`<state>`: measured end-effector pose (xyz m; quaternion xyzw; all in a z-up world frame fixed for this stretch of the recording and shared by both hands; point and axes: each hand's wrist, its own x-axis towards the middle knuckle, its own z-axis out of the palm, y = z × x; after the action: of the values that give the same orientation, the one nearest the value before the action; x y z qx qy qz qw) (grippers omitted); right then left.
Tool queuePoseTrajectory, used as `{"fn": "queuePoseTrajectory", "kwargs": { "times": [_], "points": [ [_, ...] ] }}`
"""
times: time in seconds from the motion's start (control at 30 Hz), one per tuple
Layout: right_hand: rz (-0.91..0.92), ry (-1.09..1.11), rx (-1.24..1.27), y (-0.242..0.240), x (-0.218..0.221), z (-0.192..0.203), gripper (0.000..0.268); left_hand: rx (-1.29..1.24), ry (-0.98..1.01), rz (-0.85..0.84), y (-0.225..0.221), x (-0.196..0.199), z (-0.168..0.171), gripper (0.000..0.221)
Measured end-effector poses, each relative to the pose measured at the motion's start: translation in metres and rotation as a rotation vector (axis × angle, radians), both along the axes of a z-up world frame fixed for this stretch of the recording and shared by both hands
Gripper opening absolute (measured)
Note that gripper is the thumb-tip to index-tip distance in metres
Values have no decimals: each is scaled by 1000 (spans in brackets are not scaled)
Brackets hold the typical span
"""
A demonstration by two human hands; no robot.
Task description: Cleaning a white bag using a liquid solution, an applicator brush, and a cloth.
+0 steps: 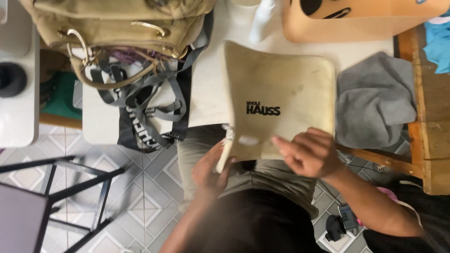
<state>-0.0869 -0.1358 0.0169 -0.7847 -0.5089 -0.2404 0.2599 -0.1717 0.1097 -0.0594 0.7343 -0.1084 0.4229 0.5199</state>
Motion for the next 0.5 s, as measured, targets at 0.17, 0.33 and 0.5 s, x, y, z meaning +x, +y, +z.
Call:
{"fn": "queuePoseTrajectory", "kwargs": {
  "times": [0.17,0.33,0.5],
  "points": [
    [-512,564,637,-82,-6,-53,31,-568,323,-166,11,-11,14,67],
    [-466,782,1004,-124,-33,-73,25,-515,248,-392,37,-30,8,53],
    [-434,946,1221,-133,-54,-76,28,595,182,-21,64,-9,10,55]
  ]
}}
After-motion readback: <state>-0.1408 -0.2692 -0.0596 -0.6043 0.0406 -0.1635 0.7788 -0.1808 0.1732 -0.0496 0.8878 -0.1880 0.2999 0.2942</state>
